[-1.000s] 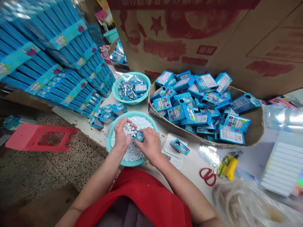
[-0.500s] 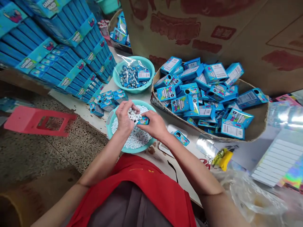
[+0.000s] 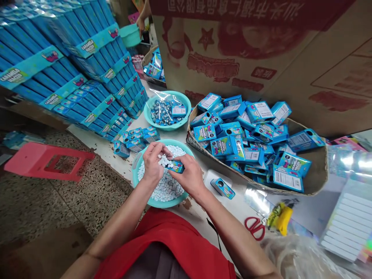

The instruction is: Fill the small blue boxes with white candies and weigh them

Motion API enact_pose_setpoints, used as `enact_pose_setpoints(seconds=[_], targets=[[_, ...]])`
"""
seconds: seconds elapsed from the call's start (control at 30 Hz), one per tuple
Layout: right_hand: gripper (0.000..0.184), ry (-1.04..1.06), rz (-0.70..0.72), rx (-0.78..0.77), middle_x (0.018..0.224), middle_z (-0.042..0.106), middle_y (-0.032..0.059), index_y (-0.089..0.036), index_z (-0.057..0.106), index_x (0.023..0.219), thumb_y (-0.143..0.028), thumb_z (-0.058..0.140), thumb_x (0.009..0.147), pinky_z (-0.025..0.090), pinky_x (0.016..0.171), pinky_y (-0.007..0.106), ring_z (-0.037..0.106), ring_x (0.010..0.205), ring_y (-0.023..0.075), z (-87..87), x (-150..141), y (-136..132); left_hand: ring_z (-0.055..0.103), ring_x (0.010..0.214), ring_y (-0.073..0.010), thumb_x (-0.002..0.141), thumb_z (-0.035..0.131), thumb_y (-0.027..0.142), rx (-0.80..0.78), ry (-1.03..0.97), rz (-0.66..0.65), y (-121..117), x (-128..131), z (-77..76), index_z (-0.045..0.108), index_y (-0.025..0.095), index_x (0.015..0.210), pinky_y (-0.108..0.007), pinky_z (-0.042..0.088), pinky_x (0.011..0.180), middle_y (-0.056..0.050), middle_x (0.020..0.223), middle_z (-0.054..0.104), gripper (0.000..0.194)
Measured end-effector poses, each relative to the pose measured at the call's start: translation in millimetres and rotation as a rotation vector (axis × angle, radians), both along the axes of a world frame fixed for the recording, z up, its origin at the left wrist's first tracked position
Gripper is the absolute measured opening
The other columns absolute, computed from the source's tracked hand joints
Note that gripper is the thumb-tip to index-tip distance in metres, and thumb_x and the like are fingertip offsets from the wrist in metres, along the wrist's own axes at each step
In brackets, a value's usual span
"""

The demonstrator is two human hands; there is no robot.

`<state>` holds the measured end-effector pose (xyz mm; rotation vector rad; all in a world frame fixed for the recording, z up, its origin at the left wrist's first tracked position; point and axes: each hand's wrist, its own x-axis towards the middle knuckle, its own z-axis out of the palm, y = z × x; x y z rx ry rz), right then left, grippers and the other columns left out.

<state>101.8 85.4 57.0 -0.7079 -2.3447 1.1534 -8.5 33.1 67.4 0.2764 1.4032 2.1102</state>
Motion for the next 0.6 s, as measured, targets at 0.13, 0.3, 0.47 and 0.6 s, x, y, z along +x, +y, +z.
enact_pose_setpoints(seconds=[0.13, 0.3, 0.47, 0.6], targets=[[0.027, -0.030, -0.007, -0.018, 0.089, 0.064, 0.0039, -0.022, 0.062, 0.094, -0.023, 0.071, 0.068, 0.045, 0.076, 0.036, 0.058, 0.086, 0.0225, 0.0, -0.6, -1.3, 0.056, 0.053, -0.0120, 0.077, 0.061, 0.036, -0.013, 0.016, -0.015, -2.9, 1.3, 0.2, 0.056, 0.017, 0.072, -0.025, 0.045, 0.056, 0.001, 0.056, 0.057, 0.020], [0.027, 0.027, -0.049, -0.061, 0.087, 0.061, 0.0034, -0.021, 0.063, 0.093, -0.024, 0.072, 0.068, 0.045, 0.076, 0.036, 0.058, 0.085, 0.0223, -2.0, -0.9, -3.6, 0.057, 0.053, -0.0125, 0.078, 0.060, 0.036, -0.002, 0.034, -0.007, -6.6, 1.1, 5.7, 0.057, 0.017, 0.074, -0.025, 0.047, 0.056, 0.001, 0.058, 0.057, 0.020], [0.026, 0.057, -0.074, -0.102, 0.088, 0.062, 0.0031, -0.022, 0.062, 0.093, -0.024, 0.071, 0.069, 0.045, 0.076, 0.035, 0.057, 0.087, 0.0222, -6.0, -2.3, -5.4, 0.056, 0.053, -0.0128, 0.076, 0.061, 0.041, 0.000, -0.009, -0.079, -7.1, 2.3, 8.2, 0.057, 0.017, 0.075, -0.023, 0.045, 0.049, 0.001, 0.059, 0.056, 0.024], [0.026, 0.070, -0.086, -0.125, 0.089, 0.063, 0.0036, -0.022, 0.062, 0.093, -0.022, 0.072, 0.068, 0.046, 0.076, 0.036, 0.058, 0.087, 0.0226, -6.3, -3.6, -7.3, 0.055, 0.052, -0.0123, 0.076, 0.061, 0.042, 0.004, -0.025, -0.120, -8.2, 2.7, 12.3, 0.058, 0.017, 0.075, -0.021, 0.042, 0.045, 0.000, 0.059, 0.055, 0.025]])
